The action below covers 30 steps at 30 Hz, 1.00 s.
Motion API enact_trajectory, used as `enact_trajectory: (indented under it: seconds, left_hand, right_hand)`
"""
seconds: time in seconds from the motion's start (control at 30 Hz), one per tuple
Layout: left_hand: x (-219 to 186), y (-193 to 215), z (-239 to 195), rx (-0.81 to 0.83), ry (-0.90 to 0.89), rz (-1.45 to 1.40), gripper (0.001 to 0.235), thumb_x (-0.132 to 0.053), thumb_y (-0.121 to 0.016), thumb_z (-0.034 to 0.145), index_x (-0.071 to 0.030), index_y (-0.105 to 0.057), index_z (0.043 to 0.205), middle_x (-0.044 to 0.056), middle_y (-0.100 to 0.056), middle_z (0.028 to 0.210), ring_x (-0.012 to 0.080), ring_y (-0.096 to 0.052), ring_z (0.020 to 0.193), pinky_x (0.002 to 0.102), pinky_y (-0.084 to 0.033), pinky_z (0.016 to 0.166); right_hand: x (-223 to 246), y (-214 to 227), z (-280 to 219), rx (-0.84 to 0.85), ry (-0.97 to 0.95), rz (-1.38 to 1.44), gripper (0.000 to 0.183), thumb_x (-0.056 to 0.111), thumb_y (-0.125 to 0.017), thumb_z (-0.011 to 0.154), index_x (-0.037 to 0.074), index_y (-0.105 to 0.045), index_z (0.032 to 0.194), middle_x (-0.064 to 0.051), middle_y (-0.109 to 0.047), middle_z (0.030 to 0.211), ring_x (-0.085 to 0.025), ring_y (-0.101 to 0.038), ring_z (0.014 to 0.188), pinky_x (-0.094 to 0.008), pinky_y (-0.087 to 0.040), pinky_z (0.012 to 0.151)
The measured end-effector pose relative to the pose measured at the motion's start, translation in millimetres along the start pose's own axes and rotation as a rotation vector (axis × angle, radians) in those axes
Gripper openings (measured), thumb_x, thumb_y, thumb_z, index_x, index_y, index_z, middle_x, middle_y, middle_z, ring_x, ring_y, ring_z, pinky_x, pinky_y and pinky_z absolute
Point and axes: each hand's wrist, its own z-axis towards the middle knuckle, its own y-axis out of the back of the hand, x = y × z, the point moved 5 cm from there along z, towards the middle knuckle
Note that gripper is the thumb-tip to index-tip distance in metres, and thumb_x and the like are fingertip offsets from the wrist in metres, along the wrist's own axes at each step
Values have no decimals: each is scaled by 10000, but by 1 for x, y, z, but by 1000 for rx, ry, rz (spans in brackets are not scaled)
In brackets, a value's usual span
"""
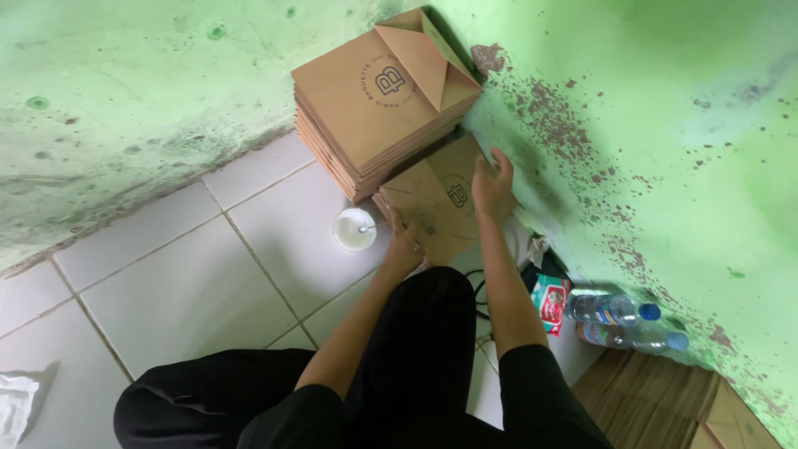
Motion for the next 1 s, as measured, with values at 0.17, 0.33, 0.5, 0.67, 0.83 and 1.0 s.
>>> enact_trajectory:
  seconds: [0.17,0.33,0.5,0.67,0.83,1.0]
  left_hand:
    - [-8,19,-5,-18,-46,-83,767,-15,-744,783,-24,-420,1477,464,37,1557,578,-494,1291,517,-500,1107]
    - [-31,60,-22,1,-64,-132,798,-88,-726,824,4,-379,1537,347,-448,1458,437,-607,1247,465,-527,1047]
    - [-40,106,-50,-79,43,-130,444,-191,-734,907,-129,-597,1325,101,-717,1241,231,-720,1086,369,-586,969]
    - [-33,116,-50,-154,117,-431,551,-281,-698,970,-3,-514,1408,266,-659,1278,391,-657,1183,495,-593,946]
    - [-62,111,-62,-205,218,-792,810,-553,-606,1007,68,-398,1484,368,-518,1404,478,-550,1294,557,-538,1008]
    - [-106,136,-117,-523,357,-1224,883,-623,-571,978,16,-280,1514,294,-391,1523,471,-374,1446,637,-303,1174]
  right_hand:
    - [35,-78,60,46,401,-58,460,412,-726,996,61,-638,1279,-158,-556,1176,-306,-637,1019,-468,-595,904]
    - [45,-115,75,15,410,-462,545,562,-793,822,112,-744,1125,-78,-693,1023,-331,-688,979,-541,-575,839]
    - [48,-108,47,-3,487,-307,317,454,-712,921,139,-753,902,-31,-719,785,-247,-740,760,-390,-564,650]
    - [67,-88,-12,16,422,-104,369,389,-667,969,70,-704,787,-84,-647,685,-228,-657,674,-380,-540,638]
    - [93,-60,-114,121,394,53,440,454,-630,1054,76,-683,836,-80,-647,745,-208,-630,695,-348,-548,680]
    - [103,-50,-226,200,419,242,325,339,-736,989,44,-712,855,-120,-697,750,-192,-661,712,-321,-525,653]
